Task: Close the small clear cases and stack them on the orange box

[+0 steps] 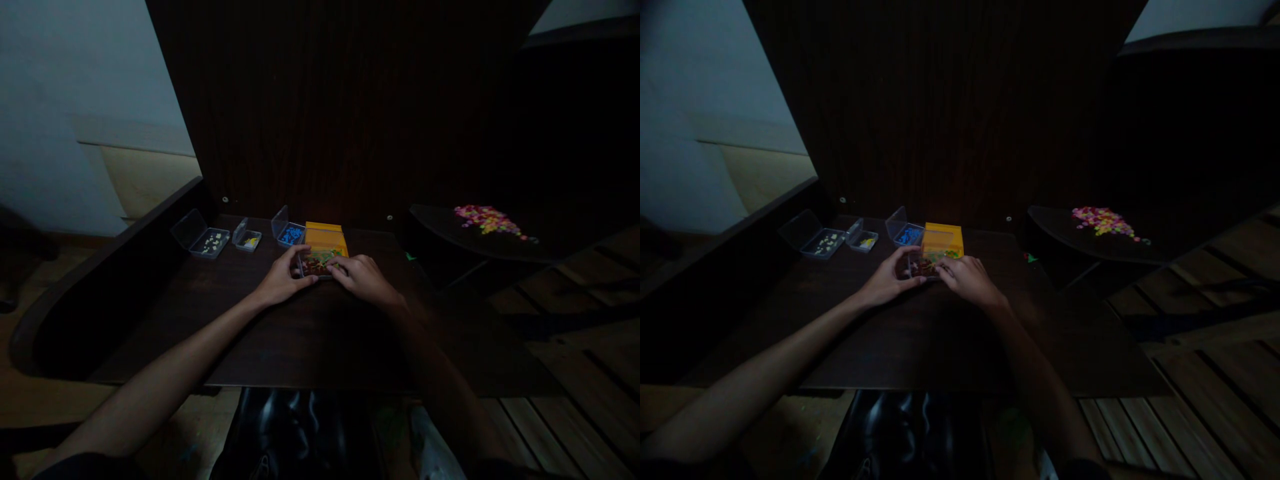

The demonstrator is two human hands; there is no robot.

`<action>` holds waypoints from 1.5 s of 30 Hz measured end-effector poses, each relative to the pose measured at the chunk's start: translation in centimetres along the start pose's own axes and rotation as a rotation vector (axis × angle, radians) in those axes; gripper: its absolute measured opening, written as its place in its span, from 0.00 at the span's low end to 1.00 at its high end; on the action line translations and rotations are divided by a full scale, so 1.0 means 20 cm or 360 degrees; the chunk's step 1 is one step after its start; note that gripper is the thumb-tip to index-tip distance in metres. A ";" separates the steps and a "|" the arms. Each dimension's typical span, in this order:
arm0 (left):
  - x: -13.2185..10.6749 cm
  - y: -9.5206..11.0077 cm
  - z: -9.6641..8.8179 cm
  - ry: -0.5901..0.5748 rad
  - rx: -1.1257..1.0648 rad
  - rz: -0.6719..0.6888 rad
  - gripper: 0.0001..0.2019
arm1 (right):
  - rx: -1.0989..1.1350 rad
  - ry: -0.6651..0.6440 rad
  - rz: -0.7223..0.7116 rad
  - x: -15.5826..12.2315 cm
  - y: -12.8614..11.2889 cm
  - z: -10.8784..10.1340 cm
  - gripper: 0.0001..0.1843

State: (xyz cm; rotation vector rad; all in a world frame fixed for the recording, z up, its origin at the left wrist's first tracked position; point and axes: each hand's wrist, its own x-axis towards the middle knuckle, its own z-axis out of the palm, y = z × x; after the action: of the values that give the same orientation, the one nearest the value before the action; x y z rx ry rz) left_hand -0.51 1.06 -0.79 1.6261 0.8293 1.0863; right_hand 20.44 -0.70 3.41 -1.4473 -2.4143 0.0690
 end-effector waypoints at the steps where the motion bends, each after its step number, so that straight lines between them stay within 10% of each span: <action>1: 0.00 0.01 0.01 -0.0016 -0.0005 0.0001 0.31 | -0.0019 -0.0005 0.0032 0.00 0.00 0.00 0.15; 14: -0.04 0.04 0.05 -0.0120 -0.0022 0.0027 0.31 | -0.0336 -0.0266 0.0216 0.01 -0.03 -0.01 0.19; 25: -0.02 0.01 0.03 -0.0066 -0.0058 0.0015 0.32 | 0.0237 0.0155 0.0083 0.00 -0.01 -0.02 0.13; 34: 0.01 -0.02 -0.01 0.0054 0.0039 0.0029 0.30 | 0.0406 -0.0629 -0.0397 -0.01 -0.11 0.06 0.09; 45: 0.01 0.00 0.00 0.0022 0.0005 0.0000 0.31 | 0.0252 -0.0697 -0.0375 0.00 -0.13 0.07 0.08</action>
State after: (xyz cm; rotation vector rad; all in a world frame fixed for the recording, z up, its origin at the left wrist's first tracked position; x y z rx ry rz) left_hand -0.55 1.22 -0.85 1.6231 0.8406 1.0976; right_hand 17.92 -1.82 2.59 -1.1616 -2.8292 0.5611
